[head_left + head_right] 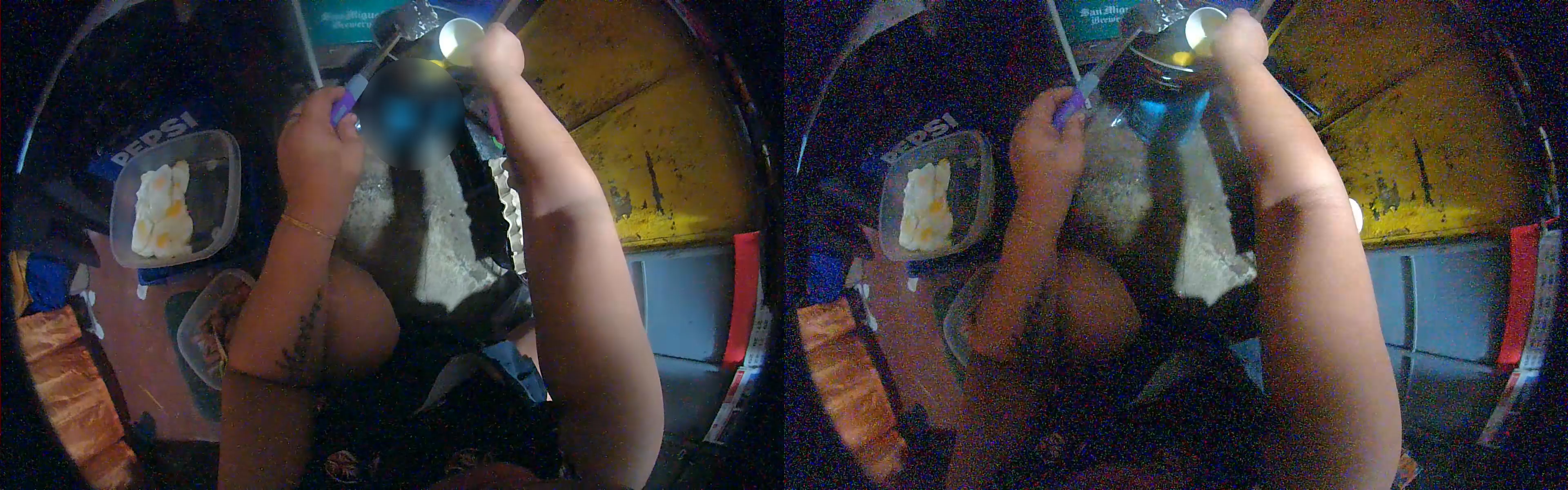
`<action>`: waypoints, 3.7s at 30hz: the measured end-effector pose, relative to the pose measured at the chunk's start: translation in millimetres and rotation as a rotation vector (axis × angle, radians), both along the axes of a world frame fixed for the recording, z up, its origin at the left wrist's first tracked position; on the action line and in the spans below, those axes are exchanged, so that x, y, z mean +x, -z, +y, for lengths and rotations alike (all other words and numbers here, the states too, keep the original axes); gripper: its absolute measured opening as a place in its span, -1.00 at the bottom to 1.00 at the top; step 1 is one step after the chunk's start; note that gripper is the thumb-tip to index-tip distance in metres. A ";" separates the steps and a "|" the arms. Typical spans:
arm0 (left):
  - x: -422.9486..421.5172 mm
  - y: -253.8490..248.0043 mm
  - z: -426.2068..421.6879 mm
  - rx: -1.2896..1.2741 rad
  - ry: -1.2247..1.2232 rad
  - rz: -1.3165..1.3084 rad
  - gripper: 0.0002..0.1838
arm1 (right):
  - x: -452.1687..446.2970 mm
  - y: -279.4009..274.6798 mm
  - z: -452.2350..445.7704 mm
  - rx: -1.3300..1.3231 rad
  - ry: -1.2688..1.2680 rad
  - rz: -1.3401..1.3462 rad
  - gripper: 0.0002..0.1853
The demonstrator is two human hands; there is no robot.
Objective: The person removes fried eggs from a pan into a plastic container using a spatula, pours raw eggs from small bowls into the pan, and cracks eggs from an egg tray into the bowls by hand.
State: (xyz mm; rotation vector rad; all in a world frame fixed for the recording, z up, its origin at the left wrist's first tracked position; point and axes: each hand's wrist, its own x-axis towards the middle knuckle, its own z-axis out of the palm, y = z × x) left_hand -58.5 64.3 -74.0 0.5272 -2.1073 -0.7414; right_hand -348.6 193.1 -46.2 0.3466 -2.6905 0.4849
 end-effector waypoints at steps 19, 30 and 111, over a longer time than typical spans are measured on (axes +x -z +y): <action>-0.7 11.6 1.7 -0.046 -0.018 -0.058 -0.67 | -26.2 8.1 33.5 0.323 0.160 0.048 -0.59; -17.7 27.0 6.7 0.640 0.315 -0.054 -0.82 | 93.7 16.5 223.3 -1.295 -0.056 -0.786 -0.79; -34.9 22.4 17.8 0.607 0.355 0.018 -0.70 | -52.9 -24.7 111.9 -0.668 0.088 -0.596 -0.82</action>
